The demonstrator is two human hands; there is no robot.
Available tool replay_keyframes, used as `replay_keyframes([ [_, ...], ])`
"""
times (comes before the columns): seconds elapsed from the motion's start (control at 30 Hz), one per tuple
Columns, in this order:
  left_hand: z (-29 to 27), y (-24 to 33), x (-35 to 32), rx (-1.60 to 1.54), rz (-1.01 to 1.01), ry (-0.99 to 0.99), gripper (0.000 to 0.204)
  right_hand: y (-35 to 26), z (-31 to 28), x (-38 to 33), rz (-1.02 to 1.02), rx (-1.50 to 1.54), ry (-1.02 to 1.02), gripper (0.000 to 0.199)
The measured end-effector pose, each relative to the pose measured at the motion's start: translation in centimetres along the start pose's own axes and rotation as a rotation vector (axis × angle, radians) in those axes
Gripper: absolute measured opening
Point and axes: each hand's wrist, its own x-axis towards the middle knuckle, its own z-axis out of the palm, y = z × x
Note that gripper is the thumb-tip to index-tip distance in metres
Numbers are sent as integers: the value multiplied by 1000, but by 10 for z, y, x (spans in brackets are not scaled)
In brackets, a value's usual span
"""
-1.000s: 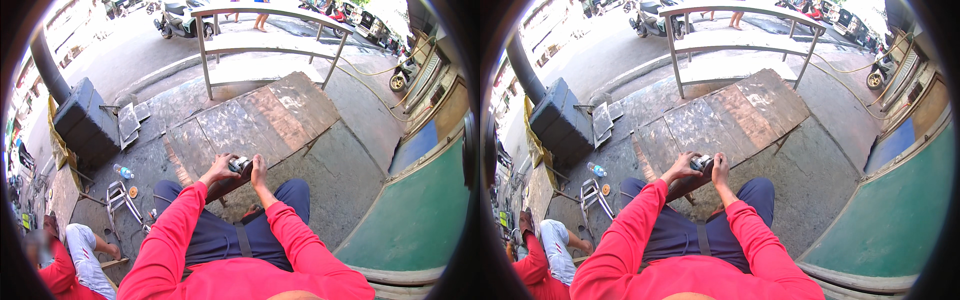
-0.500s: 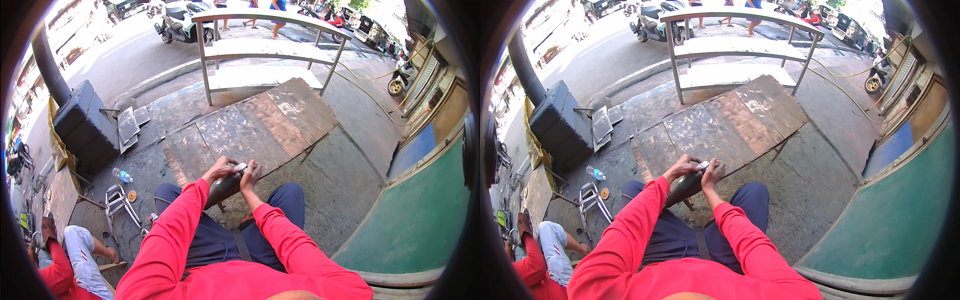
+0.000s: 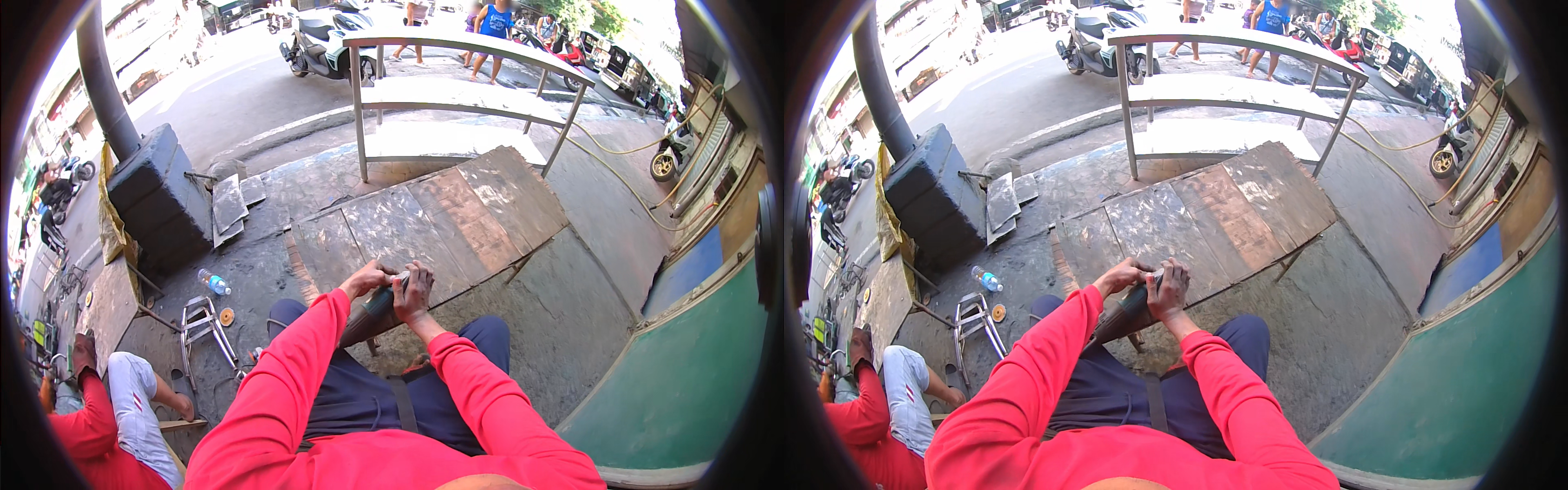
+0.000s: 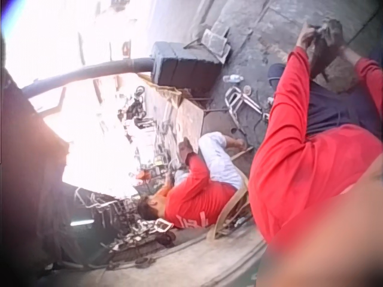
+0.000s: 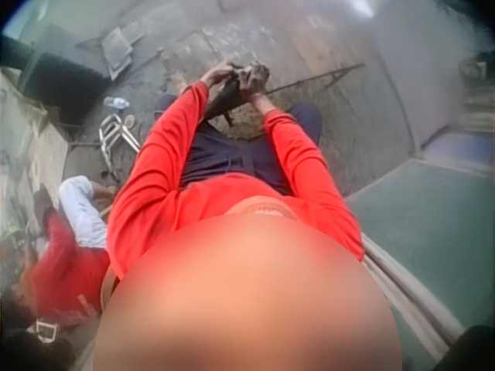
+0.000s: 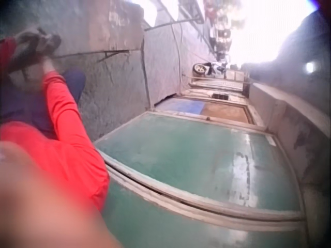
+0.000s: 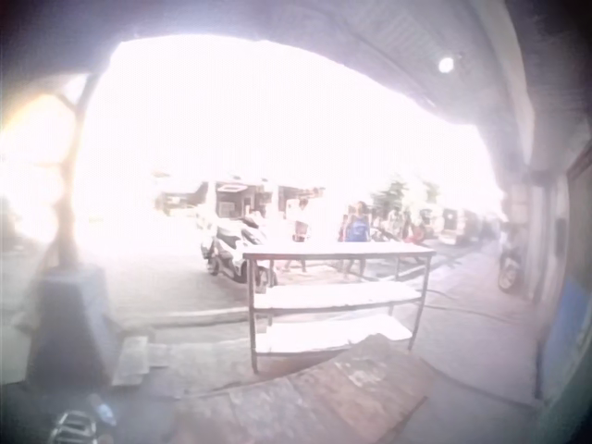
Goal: The person sits on the ground and assembles an angle grinder by attaching a grinding disc and securing it with a nut. They then connect the power cord to the tool and adjust the cord, preparing the grinder for use.
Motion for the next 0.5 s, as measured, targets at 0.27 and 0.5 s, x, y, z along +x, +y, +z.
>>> replay_keyframes([
  [0.27, -9, -16, 19, -373, -217, 102, 72, 3, -8, 31, -372, -29, -272, 50],
  [0.5, -13, -19, 13, -362, -247, 74, 91, 2, 3, 36, -266, -6, -241, 67],
])
